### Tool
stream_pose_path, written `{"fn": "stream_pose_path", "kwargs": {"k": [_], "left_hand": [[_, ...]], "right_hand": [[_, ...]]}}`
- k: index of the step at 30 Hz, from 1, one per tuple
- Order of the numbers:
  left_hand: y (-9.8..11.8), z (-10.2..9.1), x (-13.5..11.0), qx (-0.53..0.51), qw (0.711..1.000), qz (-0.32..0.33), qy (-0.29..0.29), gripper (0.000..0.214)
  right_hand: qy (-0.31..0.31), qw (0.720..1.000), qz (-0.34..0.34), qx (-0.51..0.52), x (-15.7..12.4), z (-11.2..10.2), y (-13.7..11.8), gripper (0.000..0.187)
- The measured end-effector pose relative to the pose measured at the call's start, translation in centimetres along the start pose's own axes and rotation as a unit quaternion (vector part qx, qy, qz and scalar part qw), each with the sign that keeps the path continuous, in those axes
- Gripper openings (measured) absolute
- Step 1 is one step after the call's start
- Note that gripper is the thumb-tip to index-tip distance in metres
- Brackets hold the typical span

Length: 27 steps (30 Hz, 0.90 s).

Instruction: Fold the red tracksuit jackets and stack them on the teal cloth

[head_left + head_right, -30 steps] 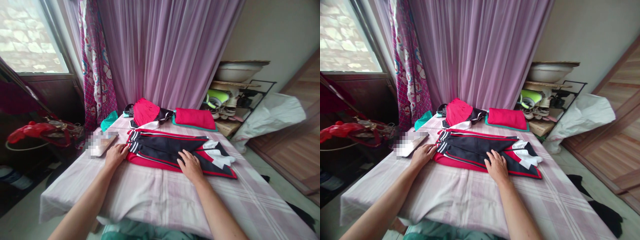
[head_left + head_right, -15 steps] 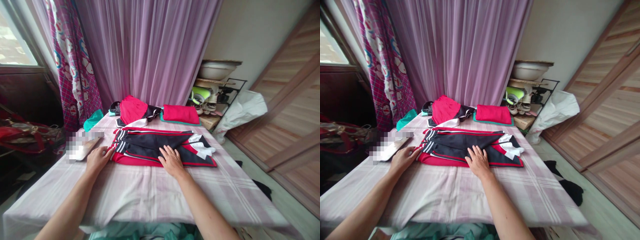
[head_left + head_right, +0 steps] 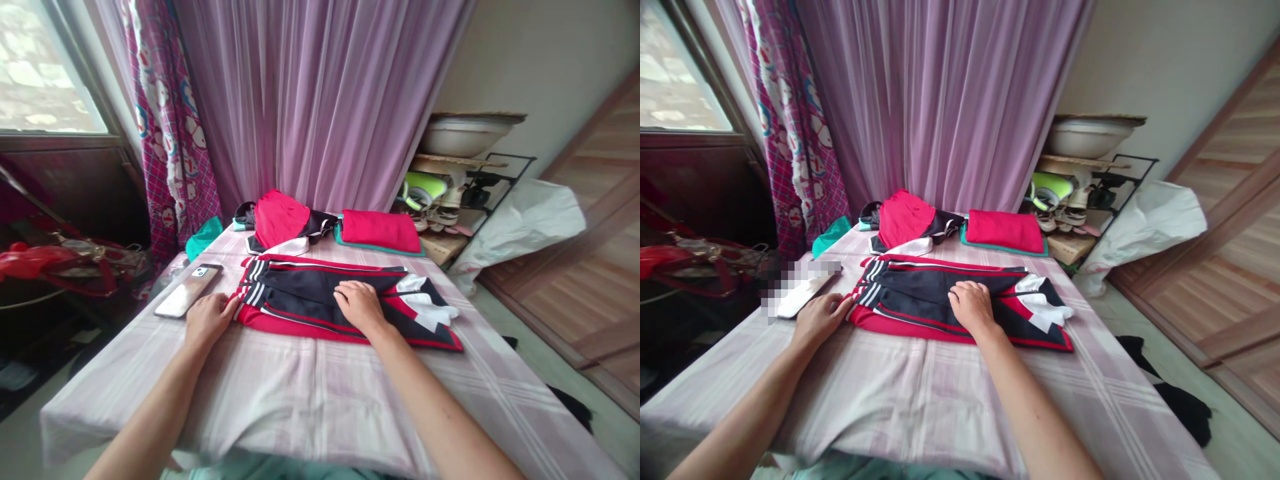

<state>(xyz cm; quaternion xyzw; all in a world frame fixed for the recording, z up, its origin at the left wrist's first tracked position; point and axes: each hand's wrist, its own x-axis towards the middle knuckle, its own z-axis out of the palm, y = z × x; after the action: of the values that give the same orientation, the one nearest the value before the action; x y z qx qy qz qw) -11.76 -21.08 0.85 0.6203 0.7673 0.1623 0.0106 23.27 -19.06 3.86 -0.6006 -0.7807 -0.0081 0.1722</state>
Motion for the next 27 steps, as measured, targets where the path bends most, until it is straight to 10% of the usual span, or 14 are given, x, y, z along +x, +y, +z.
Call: {"fn": "stream_pose_path", "kwargs": {"k": [14, 19, 27], "left_hand": [[0.5, 0.6, -1.6, -0.031, 0.998, -0.041, -0.047, 0.053], [2.2, -0.1, -2.2, -0.013, 0.996, -0.067, -0.056, 0.051], [4.5, -1.7, -1.8, -0.063, 0.984, -0.124, -0.114, 0.031]], "right_hand": [[-0.131, 0.983, -0.12, 0.044, 17.9, 4.1, -11.5, 0.038], [-0.241, 0.962, -0.128, 0.023, 21.2, 5.2, -13.2, 0.057], [-0.294, 0.933, -0.207, 0.01, 22.9, 5.6, -13.6, 0.03]]}}
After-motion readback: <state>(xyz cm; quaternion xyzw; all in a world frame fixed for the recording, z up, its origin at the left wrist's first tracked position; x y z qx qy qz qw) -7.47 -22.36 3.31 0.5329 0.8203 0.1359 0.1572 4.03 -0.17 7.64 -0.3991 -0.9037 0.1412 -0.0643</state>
